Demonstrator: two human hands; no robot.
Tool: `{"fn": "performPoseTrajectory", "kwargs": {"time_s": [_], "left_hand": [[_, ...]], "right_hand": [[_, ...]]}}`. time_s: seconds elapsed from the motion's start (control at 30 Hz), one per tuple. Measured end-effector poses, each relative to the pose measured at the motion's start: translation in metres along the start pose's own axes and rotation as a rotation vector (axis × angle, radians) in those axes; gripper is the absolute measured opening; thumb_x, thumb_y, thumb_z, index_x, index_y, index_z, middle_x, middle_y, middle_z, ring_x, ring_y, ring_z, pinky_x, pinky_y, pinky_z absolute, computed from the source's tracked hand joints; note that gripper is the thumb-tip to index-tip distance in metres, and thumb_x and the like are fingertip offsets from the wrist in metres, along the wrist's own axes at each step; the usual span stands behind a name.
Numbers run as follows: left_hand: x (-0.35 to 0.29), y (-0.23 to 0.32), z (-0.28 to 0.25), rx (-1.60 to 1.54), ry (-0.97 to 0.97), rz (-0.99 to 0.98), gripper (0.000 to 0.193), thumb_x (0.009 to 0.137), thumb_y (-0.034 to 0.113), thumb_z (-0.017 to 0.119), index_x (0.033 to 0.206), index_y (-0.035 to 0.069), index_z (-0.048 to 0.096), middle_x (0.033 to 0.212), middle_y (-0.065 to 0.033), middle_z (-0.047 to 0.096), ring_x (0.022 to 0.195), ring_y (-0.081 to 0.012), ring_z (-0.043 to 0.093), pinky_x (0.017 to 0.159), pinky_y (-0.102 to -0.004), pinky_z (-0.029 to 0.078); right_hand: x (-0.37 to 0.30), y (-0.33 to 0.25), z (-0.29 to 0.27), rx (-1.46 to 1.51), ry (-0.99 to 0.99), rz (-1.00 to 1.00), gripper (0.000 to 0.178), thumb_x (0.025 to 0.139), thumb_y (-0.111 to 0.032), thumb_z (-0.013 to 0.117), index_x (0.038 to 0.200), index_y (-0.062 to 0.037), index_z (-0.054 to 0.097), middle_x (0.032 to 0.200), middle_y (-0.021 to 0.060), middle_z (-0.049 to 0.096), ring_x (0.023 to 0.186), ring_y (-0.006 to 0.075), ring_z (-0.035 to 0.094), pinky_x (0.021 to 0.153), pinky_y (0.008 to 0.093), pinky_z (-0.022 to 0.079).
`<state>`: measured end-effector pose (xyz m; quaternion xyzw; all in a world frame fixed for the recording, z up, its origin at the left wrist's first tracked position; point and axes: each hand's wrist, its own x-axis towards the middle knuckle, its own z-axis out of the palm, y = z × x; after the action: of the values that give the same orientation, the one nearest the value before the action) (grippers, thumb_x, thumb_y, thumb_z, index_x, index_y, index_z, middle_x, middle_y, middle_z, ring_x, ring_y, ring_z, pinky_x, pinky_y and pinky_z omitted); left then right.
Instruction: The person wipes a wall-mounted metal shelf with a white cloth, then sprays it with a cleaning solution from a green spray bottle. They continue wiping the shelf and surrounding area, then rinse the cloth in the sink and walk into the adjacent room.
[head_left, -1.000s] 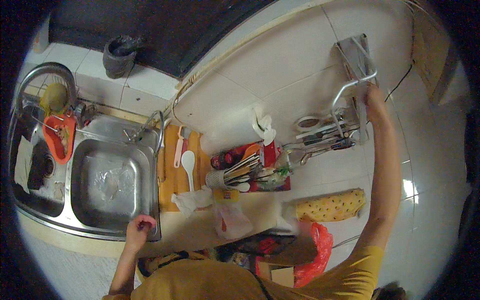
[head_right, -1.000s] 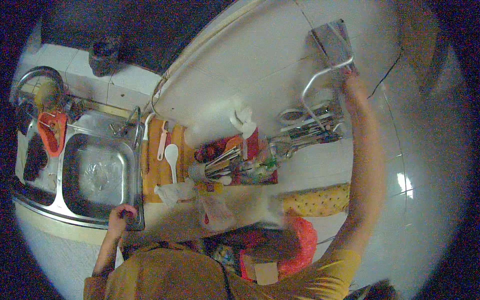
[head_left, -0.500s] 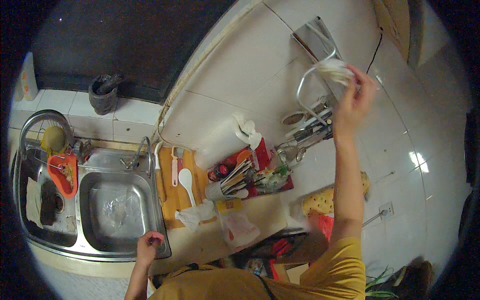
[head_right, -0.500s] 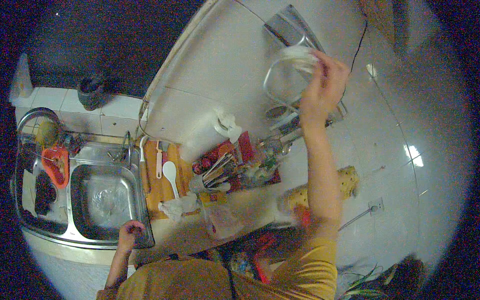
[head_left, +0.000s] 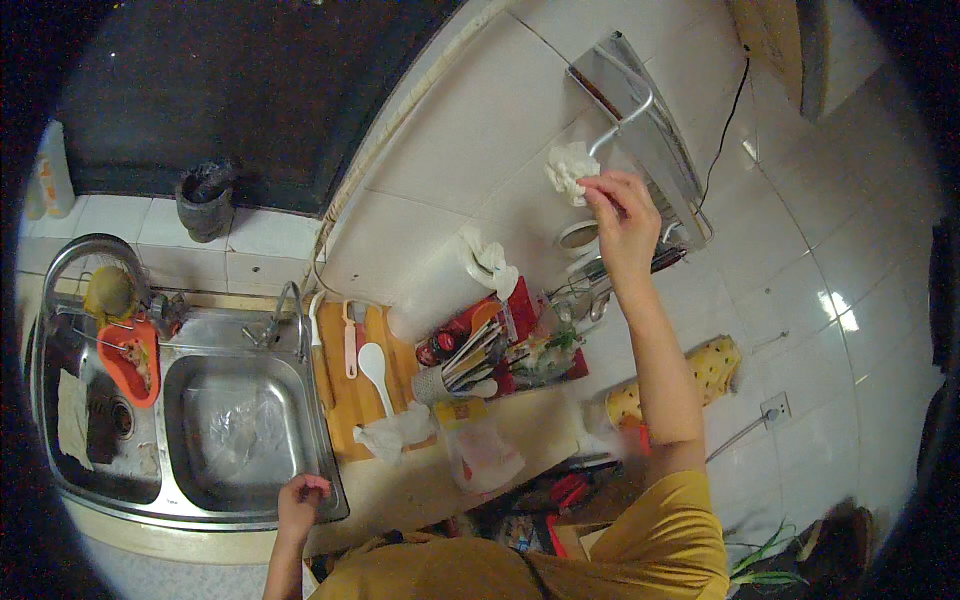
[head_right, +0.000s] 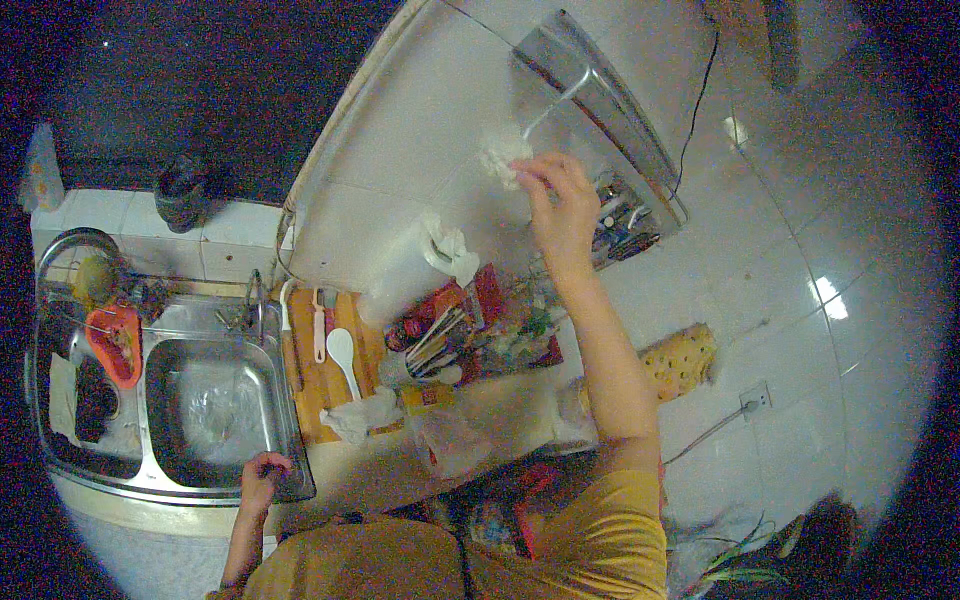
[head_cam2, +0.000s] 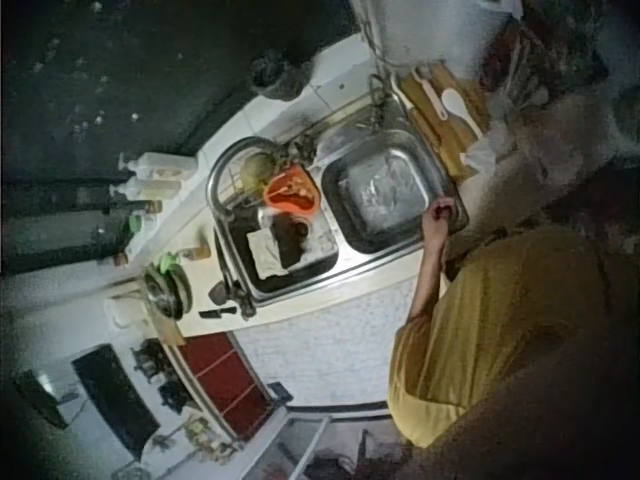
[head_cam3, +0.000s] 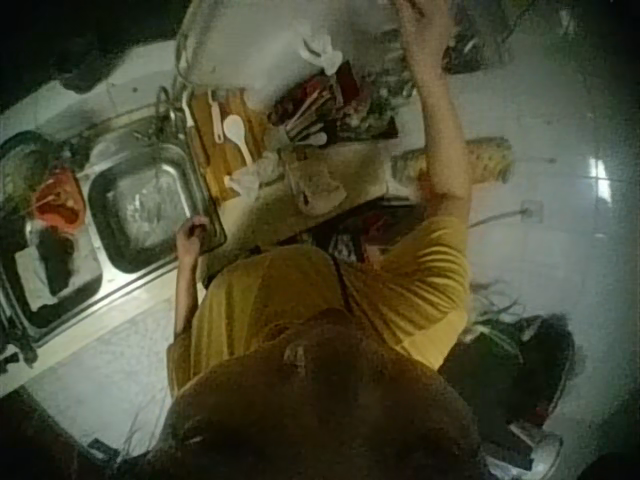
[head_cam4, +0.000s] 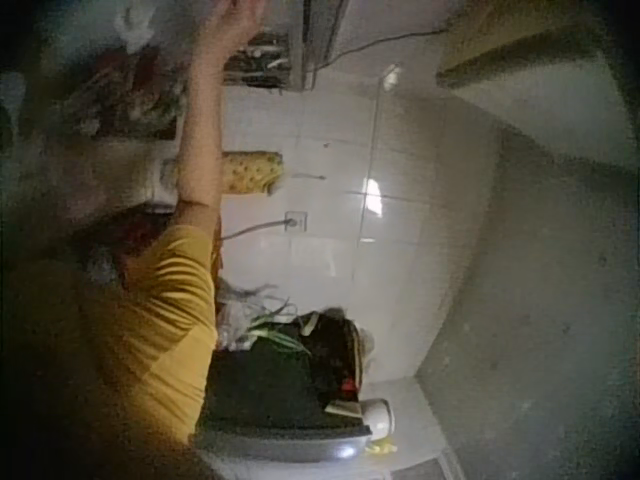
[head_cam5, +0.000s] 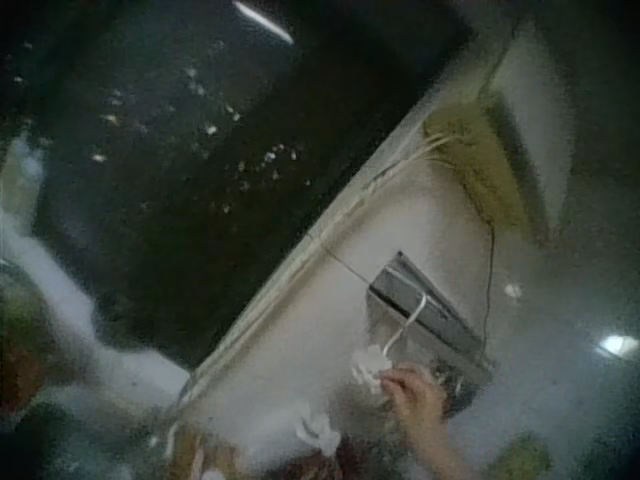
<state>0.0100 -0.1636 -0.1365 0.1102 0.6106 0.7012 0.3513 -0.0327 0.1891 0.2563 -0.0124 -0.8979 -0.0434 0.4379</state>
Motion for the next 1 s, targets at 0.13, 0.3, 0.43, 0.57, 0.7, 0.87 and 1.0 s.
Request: {"fn": "performPoseTrajectory", "kwargs": {"time_s": [0.13, 0.3, 0.43, 0.57, 0.7, 0.87, 1.0], "left_hand": [[-0.002, 0.005, -0.001, -0.024, 0.024, -0.029, 0.019, 0.066, -0.013, 0.048, 0.074, 0.002, 0.055, 0.075, -0.0043, 0.057, 0.072, -0.0137, 0.054, 0.07, -0.0264, 0.043], [0.002, 0.001, 0.003, -0.094, 0.026, -0.002, 0.018, 0.068, -0.012, 0.048, 0.075, 0.003, 0.055, 0.076, -0.0042, 0.057, 0.071, -0.0134, 0.054, 0.069, -0.0263, 0.044], [-0.003, -0.004, 0.008, -0.013, 0.01, -0.029, 0.021, 0.07, -0.014, 0.043, 0.077, 0.001, 0.056, 0.073, -0.0027, 0.056, 0.068, -0.0105, 0.052, 0.066, -0.0225, 0.042], [-0.003, -0.008, 0.009, -0.028, -0.026, -0.031, 0.021, 0.07, -0.014, 0.043, 0.076, 0.001, 0.056, 0.073, -0.0028, 0.056, 0.068, -0.0107, 0.052, 0.066, -0.0226, 0.042], [-0.006, -0.008, 0.01, -0.007, -0.018, -0.064, 0.021, 0.071, -0.014, 0.042, 0.077, 0.002, 0.056, 0.074, -0.0028, 0.056, 0.068, -0.0109, 0.051, 0.065, -0.0225, 0.041], [-0.005, -0.005, 0.016, -0.019, -0.019, -0.027, 0.021, 0.07, -0.013, 0.042, 0.078, 0.001, 0.055, 0.075, -0.0034, 0.056, 0.069, -0.0111, 0.052, 0.066, -0.0223, 0.041], [-0.005, -0.003, 0.018, -0.022, -0.002, 0.006, 0.02, 0.07, -0.013, 0.043, 0.078, 0.001, 0.055, 0.075, -0.004, 0.057, 0.07, -0.0113, 0.053, 0.066, -0.0225, 0.042]], "right_hand": [[0.027, 0.01, 0.003, -0.065, 0.083, -0.067, 0.01, 0.072, -0.013, 0.061, 0.079, -0.0068, 0.064, 0.08, 0.0094, 0.059, 0.074, 0.0218, 0.057, 0.064, 0.0283, 0.044], [0.002, -0.001, 0.003, -0.04, -0.035, 0.025, 0.012, 0.072, -0.015, 0.06, 0.078, -0.0055, 0.063, 0.079, 0.0094, 0.059, 0.072, 0.0227, 0.057, 0.065, 0.0302, 0.044], [-0.002, 0.004, 0.001, -0.029, 0.016, -0.047, 0.013, 0.071, -0.008, 0.062, 0.084, -0.0049, 0.063, 0.079, 0.0079, 0.057, 0.07, 0.0162, 0.055, 0.063, 0.0248, 0.043], [0.013, -0.003, 0.008, -0.162, 0.097, -0.1, 0.018, 0.071, -0.01, 0.063, 0.089, -0.0057, 0.062, 0.08, 0.0085, 0.056, 0.066, 0.0185, 0.053, 0.062, 0.0267, 0.043], [0.007, -0.013, 0.01, -0.264, 0.071, -0.122, 0.02, 0.077, -0.021, 0.056, 0.092, -0.0081, 0.061, 0.082, 0.011, 0.054, 0.073, 0.0261, 0.053, 0.066, 0.0343, 0.042], [0.003, -0.01, 0.011, -0.228, 0.079, -0.134, 0.014, 0.073, -0.015, 0.06, 0.082, -0.005, 0.062, 0.079, 0.0117, 0.056, 0.069, 0.0251, 0.054, 0.062, 0.032, 0.043], [-0.024, -0.004, 0.004, -0.282, -0.037, -0.123, 0.011, 0.072, -0.012, 0.063, 0.077, -0.0025, 0.062, 0.078, 0.0114, 0.058, 0.067, 0.0233, 0.055, 0.061, 0.0288, 0.044]]}}
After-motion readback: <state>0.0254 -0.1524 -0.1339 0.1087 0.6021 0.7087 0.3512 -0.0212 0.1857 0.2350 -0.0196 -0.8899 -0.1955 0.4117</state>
